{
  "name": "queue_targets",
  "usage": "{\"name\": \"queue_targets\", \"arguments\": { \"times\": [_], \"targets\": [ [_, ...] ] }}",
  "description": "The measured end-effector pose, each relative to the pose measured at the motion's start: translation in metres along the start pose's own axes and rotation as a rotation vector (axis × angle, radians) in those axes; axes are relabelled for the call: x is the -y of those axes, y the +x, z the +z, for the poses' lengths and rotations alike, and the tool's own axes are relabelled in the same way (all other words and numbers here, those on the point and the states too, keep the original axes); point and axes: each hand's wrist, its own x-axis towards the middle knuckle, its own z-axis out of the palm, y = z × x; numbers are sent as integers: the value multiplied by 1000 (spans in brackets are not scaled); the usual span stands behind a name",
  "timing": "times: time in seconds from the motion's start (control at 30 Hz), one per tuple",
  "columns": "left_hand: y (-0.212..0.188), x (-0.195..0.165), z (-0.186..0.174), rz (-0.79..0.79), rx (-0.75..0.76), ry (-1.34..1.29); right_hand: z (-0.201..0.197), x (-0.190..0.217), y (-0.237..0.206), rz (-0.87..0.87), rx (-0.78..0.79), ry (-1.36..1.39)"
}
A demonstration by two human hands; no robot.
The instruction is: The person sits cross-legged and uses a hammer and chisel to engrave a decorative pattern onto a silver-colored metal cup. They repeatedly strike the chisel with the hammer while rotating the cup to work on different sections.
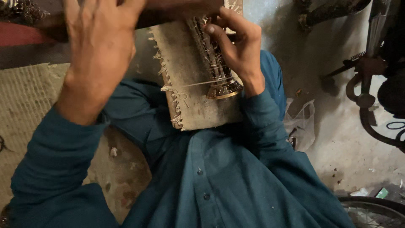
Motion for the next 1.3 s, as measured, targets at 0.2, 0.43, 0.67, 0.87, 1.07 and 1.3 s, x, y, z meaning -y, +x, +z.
{"name": "queue_targets", "arguments": {
  "times": [0.2, 0.43, 0.67, 0.87, 1.07, 1.3],
  "targets": [
    [-13, -2, -1, -104, 95, -89, -9, -32, -4, 208, -110, 499],
    [-68, -24, 44, -633, 283, -701, -32, -56, -24, 266, -184, 628],
    [-118, -51, 77, -730, 50, -824, -38, -37, -14, 251, -14, 483],
    [-117, -74, 68, -791, -194, -1073, -30, -20, 22, 48, 244, 556],
    [-97, -102, 73, -737, -305, -1305, -26, -15, 46, 28, 394, 89],
    [-100, -80, 78, -682, -186, -1008, -28, -18, 53, -136, 462, -91]
  ]
}}
